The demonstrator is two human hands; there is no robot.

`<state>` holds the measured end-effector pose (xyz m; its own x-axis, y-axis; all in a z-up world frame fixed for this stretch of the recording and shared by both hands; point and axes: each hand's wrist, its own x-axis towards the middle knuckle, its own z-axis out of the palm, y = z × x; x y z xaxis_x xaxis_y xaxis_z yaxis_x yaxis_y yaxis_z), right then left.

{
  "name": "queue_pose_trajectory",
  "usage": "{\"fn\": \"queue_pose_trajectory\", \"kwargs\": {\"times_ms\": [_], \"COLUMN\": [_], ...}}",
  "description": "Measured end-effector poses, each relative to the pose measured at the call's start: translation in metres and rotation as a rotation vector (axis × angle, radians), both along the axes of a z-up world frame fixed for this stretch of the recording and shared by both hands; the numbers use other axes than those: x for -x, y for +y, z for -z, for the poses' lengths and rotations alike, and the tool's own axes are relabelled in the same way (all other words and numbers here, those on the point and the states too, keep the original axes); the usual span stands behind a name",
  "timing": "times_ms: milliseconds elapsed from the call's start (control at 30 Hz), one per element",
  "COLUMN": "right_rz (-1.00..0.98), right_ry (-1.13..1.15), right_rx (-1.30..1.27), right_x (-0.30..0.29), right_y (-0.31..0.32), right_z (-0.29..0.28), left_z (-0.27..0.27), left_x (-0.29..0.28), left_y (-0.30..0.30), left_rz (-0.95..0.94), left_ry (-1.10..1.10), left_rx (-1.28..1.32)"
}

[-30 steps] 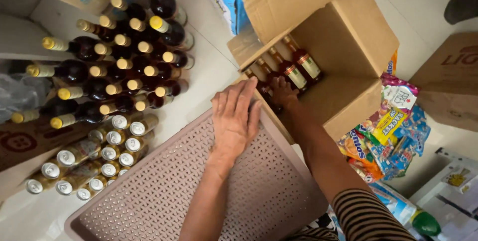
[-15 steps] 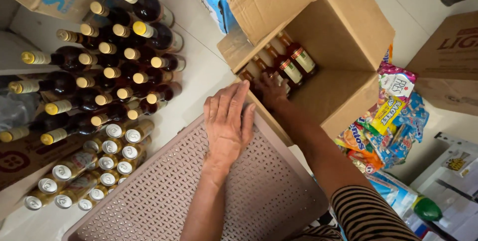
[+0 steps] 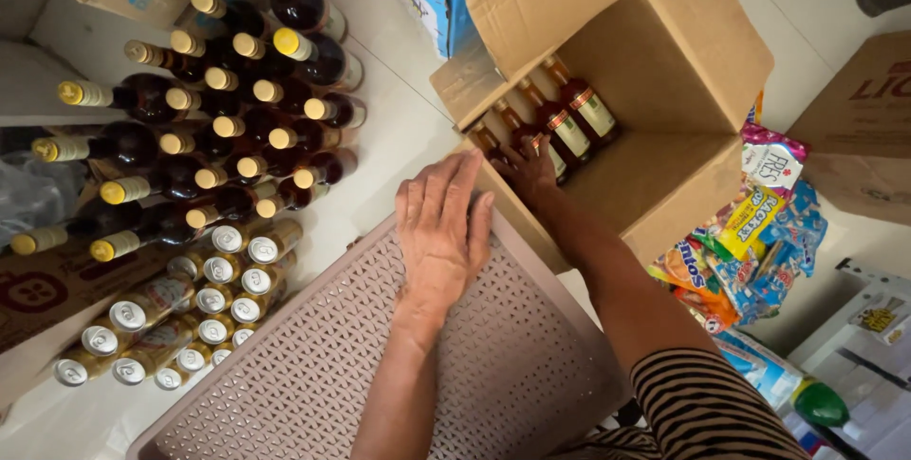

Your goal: Packing glass liquor bottles from a floor pile into a cardboard box.

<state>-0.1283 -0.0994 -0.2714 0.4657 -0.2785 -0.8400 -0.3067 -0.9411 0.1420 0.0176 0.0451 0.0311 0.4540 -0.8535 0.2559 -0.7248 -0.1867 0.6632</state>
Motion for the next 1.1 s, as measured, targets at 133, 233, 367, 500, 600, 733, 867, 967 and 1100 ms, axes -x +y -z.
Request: {"fn": "queue_pose_trajectory", "kwargs": {"times_ms": [133,233,367,500,600,733,867,967,1100], "right_rz": [0.201,0.446,0.77,0.969,1.025,1.048,1.056,1.014,1.002], "right_ry": [-0.156,-0.231,-0.184,-0.192,-0.153,-0.134,-0.148,-0.154,-0.145], "right_rx": [-0.004,-0.001,-0.035,-0.054,-0.087,-0.091,-0.08,-0.092,-0.118], "right_x": [0.02,0.02,0.017,0.019,0.019,0.007,0.015,0.014,0.018], "right_y": [-0.01,-0.026,-0.046,-0.049,-0.049,-0.055,-0.05,-0.044,-0.045], "right_z": [0.058,0.026,0.018,0.029,0.033,0.005,0.029,0.005,0.001], "left_z": [0.005,0.003,0.002,-0.001,-0.003,-0.002,-0.003,-0.003,-0.003], "left_x": [-0.001,0.0,-0.001,0.0,0.0,0.002,0.004,0.007,0.011], "left_y": [0.005,0.008,0.01,0.005,0.001,-0.007,-0.015,-0.019,-0.022], "left_rz": [0.004,0.011,0.03,0.054,0.059,0.055,0.076,0.086,0.083], "left_ry": [-0.06,-0.1,-0.059,-0.076,-0.077,-0.093,-0.088,-0.092,-0.1], "left_rx": [-0.024,-0.032,-0.023,-0.05,-0.075,-0.109,-0.122,-0.127,-0.144]}}
